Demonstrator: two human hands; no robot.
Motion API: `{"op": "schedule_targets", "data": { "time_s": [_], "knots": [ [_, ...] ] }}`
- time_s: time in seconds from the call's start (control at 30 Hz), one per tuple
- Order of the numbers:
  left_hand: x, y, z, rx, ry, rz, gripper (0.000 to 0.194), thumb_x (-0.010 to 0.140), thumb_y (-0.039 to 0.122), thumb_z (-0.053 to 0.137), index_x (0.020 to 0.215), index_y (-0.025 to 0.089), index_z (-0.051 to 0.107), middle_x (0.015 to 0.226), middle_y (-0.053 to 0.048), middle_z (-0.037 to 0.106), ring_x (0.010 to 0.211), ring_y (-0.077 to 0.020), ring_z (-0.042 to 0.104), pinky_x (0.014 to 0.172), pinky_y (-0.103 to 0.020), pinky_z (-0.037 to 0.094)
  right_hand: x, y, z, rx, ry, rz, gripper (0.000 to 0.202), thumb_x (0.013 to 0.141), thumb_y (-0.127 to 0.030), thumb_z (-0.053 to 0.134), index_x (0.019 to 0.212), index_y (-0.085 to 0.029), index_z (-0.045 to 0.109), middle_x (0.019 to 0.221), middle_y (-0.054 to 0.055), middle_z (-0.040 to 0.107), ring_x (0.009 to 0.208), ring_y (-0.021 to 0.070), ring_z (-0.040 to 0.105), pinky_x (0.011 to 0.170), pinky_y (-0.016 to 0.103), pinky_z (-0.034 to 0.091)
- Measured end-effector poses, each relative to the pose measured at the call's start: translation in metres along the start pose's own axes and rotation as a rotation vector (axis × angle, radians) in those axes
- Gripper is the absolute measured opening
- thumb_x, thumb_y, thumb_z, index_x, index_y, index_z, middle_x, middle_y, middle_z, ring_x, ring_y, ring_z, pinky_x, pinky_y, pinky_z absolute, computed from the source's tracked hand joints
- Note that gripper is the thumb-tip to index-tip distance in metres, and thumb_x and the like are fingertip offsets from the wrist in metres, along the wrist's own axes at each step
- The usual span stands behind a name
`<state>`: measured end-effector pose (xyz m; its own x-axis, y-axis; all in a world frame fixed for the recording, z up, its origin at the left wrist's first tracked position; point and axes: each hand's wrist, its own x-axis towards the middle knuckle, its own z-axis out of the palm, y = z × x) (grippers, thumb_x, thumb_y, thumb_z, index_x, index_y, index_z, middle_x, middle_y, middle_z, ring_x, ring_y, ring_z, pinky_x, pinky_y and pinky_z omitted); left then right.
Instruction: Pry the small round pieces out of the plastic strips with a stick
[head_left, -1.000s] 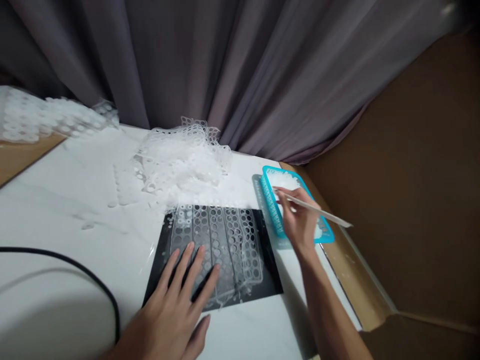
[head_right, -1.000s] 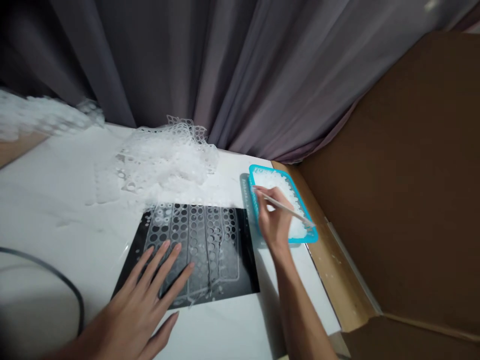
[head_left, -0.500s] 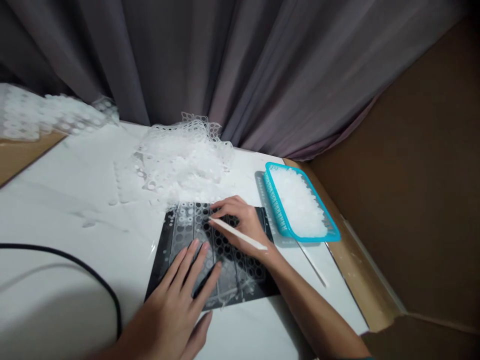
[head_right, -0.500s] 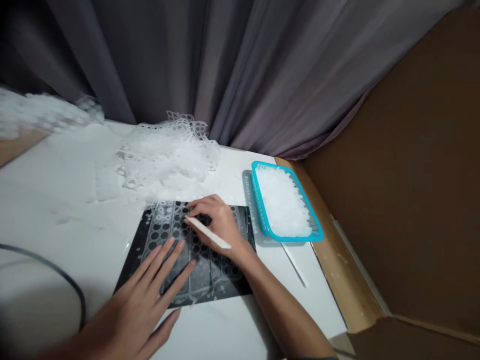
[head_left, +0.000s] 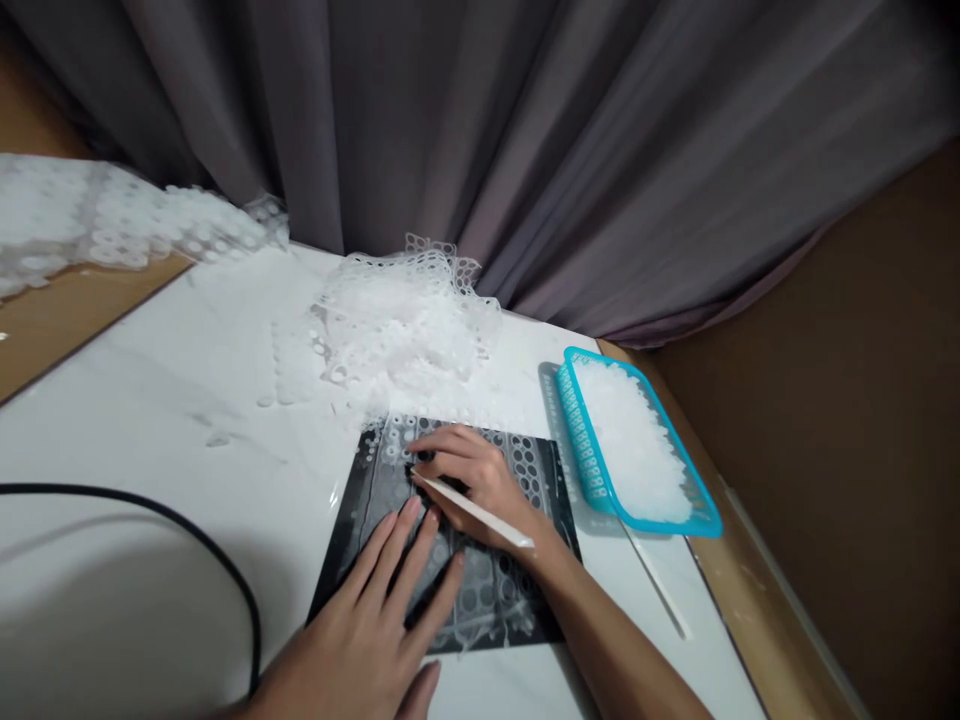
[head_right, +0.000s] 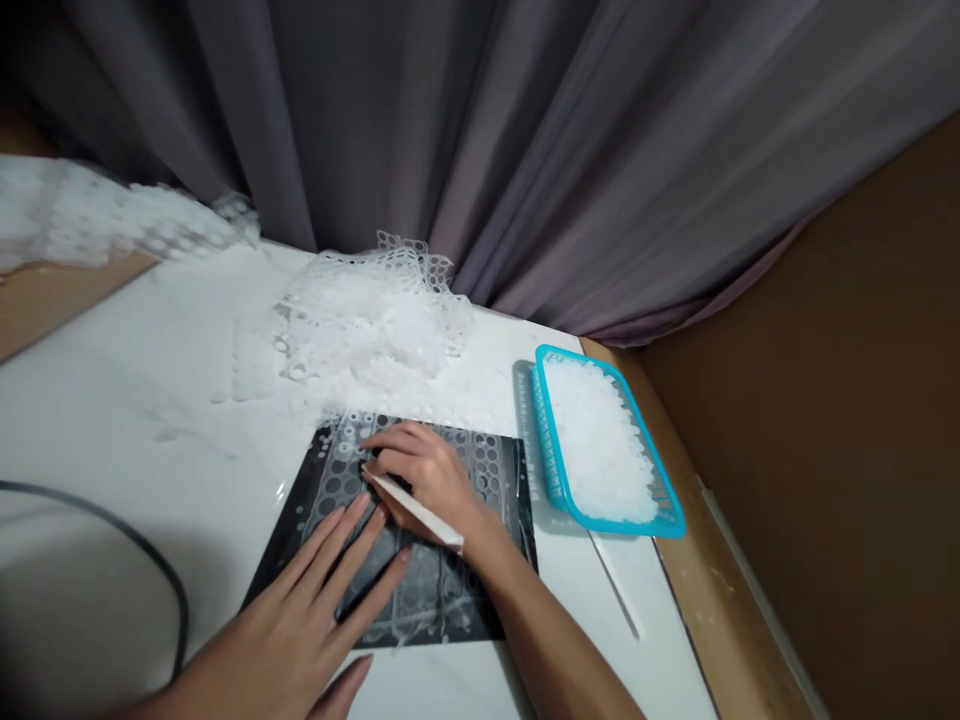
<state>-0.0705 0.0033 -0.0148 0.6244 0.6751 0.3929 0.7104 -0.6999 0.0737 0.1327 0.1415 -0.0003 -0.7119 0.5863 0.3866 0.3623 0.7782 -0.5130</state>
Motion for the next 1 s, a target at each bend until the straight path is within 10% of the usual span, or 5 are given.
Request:
{"op": "schedule_targets", "data": {
  "time_s": [0.37, 0.77, 1.0],
  "knots": [
    [-0.002, 0.004, 0.0, 0.01, -0.028, 0.0, 0.074, 0.098, 0.059, 0.064, 0.159, 0.019, 0.057, 0.148, -0.021, 0.068, 0.145, -0.0449, 0.055, 0.129, -0.057, 0.013, 0.001, -0.008, 0.006, -0.48, -0.067, -0.162, 0.019, 0.108, -0.011, 0.059, 0.103, -0.02, 0.074, 0.145, 0.011, 0.075, 0.119, 0.0277, 0.076, 0.088, 0.041, 0.069],
    [0.002, 0.004, -0.002, -0.025, -0.017, 0.007, 0.074, 0.098, 0.067, 0.062, 0.154, 0.019, 0.067, 0.153, -0.022, 0.066, 0.158, -0.0487, 0.041, 0.13, -0.06, 0.012, 0.015, -0.006, 0.024, -0.004, 0.246, 0.329, 0.017, 0.109, -0.021, 0.061, 0.103, -0.022, 0.077, 0.11, 0.007, 0.086, 0.101, 0.0197, 0.084, 0.087, 0.035, 0.071],
    [0.004, 0.005, -0.004, 0.008, 0.007, 0.006, 0.071, 0.099, 0.069, 0.06, 0.151, 0.022, 0.069, 0.148, -0.02, 0.07, 0.149, -0.0452, 0.052, 0.131, -0.055, 0.009, 0.0, -0.003, 0.017, -0.209, 0.026, 0.028, 0.016, 0.105, -0.013, 0.063, 0.109, -0.022, 0.076, 0.137, 0.007, 0.08, 0.117, 0.0205, 0.081, 0.09, 0.033, 0.071]
  ]
}}
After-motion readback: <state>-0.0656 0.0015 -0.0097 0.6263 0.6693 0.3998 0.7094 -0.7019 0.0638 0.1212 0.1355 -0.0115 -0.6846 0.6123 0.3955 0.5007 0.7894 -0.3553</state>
